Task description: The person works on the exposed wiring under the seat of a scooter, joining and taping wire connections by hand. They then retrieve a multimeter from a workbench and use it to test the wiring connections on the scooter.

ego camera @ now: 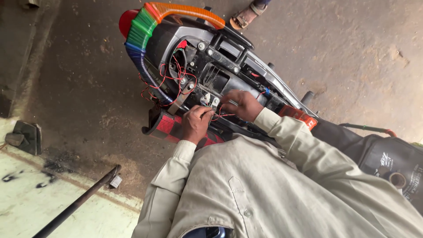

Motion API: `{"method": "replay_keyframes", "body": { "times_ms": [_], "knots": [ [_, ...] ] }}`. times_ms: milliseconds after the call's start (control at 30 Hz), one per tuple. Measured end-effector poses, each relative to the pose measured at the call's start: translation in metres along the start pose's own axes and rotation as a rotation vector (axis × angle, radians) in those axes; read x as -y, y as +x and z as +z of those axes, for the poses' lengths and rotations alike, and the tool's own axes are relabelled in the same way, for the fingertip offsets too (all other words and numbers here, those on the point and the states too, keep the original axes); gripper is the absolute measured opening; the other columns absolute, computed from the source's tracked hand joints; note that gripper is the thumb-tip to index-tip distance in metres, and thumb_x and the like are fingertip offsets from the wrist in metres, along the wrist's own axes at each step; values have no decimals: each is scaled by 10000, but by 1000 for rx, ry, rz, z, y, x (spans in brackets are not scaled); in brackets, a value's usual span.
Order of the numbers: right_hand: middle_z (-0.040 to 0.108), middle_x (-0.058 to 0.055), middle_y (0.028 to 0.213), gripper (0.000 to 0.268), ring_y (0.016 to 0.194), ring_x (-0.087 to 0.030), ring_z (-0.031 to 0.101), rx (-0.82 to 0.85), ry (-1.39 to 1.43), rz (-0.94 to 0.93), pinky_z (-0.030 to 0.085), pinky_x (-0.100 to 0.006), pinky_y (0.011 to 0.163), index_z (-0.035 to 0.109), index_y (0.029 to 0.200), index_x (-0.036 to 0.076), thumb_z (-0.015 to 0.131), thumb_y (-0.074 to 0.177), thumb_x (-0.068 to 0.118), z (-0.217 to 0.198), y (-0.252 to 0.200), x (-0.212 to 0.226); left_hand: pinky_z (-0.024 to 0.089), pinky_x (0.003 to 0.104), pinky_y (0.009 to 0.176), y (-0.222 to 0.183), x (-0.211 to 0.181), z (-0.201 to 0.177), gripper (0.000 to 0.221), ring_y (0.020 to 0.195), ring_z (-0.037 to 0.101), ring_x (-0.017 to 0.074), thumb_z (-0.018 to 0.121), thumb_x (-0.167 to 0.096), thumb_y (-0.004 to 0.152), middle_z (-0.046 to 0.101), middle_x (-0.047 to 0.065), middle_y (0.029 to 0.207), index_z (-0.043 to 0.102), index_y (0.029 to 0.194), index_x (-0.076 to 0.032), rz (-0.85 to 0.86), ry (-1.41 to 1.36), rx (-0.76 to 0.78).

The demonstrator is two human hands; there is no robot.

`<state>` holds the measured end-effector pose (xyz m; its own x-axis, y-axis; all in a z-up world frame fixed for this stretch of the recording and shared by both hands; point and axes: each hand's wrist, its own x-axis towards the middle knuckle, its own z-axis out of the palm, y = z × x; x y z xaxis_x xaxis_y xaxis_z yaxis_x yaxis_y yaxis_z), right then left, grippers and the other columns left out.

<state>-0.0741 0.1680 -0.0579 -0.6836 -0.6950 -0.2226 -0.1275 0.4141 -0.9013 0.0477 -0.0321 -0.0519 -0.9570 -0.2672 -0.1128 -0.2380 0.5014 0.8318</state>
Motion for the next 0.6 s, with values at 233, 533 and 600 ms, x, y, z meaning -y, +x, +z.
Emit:
{"method": "replay_keyframes", "body": {
  "times_ms": [233,533,600],
  "knots": [
    [680,-44,939,216,942,-283,680,-46,-635,-624,540,-472,978,710,1046,145,745,846,218,15,3,7,563,379,710,5,-3,-2,160,795,737,253,778,-215,845,745,102,885,795,943,-90,-110,-27,126],
    [712,-93,950,147,862,-247,713,-167,-35,51,561,-390,767,715,1088,53,683,1003,169,37,-13,0,572,283,635,-3,6,6,200,711,731,132,807,-200,850,764,53,873,779,943,-26,-297,-231,-48],
    [729,-106,964,159,879,-192,728,-127,208,-17,582,-330,767,706,1043,0,730,951,127,52,-17,10,558,234,611,-1,4,8,243,687,684,87,823,-207,876,771,87,841,784,971,14,-483,-448,7]
  ]
}}
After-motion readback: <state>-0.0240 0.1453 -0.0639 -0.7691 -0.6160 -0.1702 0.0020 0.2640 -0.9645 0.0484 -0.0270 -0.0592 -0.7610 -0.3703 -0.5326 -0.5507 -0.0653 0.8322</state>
